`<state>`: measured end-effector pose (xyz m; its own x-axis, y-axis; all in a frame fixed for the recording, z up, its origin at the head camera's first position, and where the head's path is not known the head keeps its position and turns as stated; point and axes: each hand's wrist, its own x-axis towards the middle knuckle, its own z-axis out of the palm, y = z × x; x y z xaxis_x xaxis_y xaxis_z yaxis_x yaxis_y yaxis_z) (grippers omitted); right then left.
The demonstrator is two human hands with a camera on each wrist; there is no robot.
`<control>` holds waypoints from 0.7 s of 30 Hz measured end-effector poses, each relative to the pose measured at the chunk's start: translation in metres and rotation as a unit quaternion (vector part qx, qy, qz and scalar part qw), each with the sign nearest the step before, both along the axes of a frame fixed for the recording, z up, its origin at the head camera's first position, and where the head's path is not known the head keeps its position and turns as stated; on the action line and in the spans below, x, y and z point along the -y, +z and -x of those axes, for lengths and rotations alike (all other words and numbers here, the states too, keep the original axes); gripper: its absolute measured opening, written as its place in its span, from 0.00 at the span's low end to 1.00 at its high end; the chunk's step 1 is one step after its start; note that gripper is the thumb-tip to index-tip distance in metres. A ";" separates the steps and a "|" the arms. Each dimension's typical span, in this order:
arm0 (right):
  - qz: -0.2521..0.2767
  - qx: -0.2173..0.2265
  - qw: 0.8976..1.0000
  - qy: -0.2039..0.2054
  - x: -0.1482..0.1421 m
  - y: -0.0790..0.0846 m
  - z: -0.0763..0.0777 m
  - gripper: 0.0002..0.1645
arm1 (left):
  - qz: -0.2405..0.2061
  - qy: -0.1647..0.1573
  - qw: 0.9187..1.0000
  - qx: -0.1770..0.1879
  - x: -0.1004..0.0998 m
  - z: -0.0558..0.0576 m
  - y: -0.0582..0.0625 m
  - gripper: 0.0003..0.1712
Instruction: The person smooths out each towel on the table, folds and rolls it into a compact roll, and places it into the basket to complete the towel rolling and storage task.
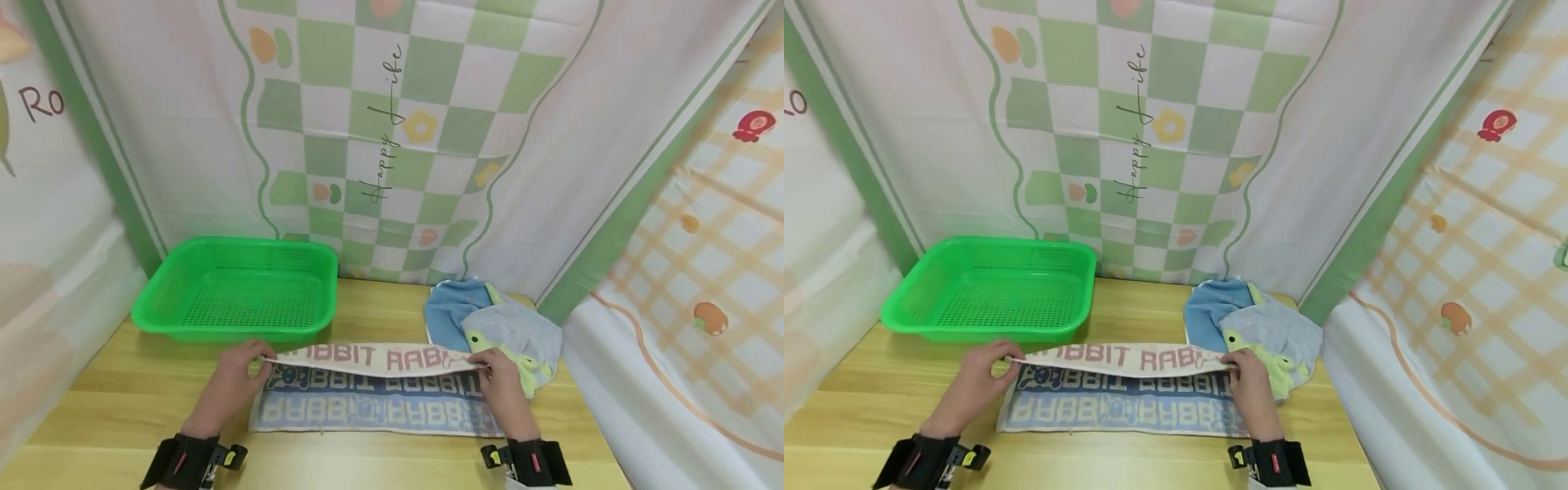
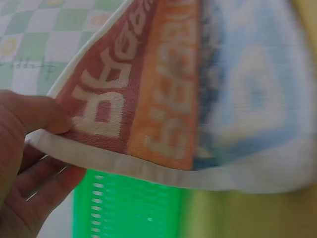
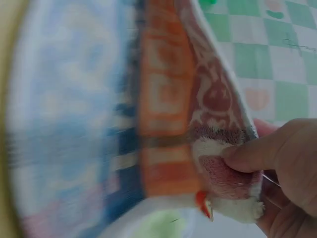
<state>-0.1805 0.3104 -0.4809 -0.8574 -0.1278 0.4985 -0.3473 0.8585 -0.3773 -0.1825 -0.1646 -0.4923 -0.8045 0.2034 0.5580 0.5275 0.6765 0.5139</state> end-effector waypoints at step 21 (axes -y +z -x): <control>0.031 0.157 0.984 -0.075 -0.010 -0.019 -0.059 0.18 | 0.058 -0.028 0.979 0.194 0.006 -0.054 -0.014 0.17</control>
<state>-0.1219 0.3202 -0.4998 -0.9773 0.0347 0.2089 -0.0758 0.8638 -0.4982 -0.1282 -0.1703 -0.5061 -0.9373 0.2963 0.1835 0.3453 0.7179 0.6045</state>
